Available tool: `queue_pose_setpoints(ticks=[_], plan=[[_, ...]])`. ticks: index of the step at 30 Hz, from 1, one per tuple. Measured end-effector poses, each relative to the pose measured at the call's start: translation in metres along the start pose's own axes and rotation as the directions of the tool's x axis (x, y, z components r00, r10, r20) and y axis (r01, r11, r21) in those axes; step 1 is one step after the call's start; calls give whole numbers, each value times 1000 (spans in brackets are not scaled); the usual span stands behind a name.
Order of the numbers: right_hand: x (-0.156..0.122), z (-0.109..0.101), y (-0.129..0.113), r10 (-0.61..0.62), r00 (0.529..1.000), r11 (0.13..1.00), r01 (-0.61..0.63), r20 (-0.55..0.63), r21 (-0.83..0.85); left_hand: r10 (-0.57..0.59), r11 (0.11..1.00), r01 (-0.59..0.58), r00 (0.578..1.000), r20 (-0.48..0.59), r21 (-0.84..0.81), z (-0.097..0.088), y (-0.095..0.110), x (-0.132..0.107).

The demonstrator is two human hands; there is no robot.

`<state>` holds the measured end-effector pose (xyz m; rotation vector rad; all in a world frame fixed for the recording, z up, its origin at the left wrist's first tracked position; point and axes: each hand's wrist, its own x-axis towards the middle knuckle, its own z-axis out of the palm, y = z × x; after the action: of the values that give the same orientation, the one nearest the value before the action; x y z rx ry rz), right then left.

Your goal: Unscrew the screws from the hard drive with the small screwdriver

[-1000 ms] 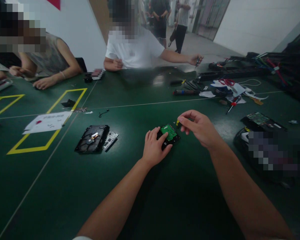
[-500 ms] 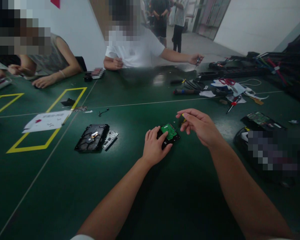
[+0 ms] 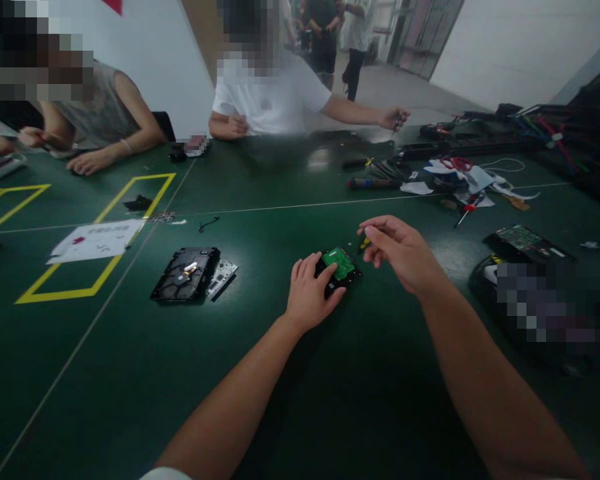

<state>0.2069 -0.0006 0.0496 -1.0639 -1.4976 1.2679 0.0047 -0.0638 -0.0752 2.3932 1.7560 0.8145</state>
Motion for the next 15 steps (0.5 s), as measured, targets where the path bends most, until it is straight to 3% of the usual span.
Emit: queue_pose_setpoints(ticks=[4,9,15], plan=[[0,-1,0,21,1000,999,-21,14,35,0,1000,0,1000,-6,3,0,0,0],[-2,1,-4,11,998,998,-7,56,-61,2,1000,-2,1000,1,3,0,0,0],[-1,1,0,28,999,995,-32,-44,-92,5,1000,-5,1000,6,0,-2,0,1]])
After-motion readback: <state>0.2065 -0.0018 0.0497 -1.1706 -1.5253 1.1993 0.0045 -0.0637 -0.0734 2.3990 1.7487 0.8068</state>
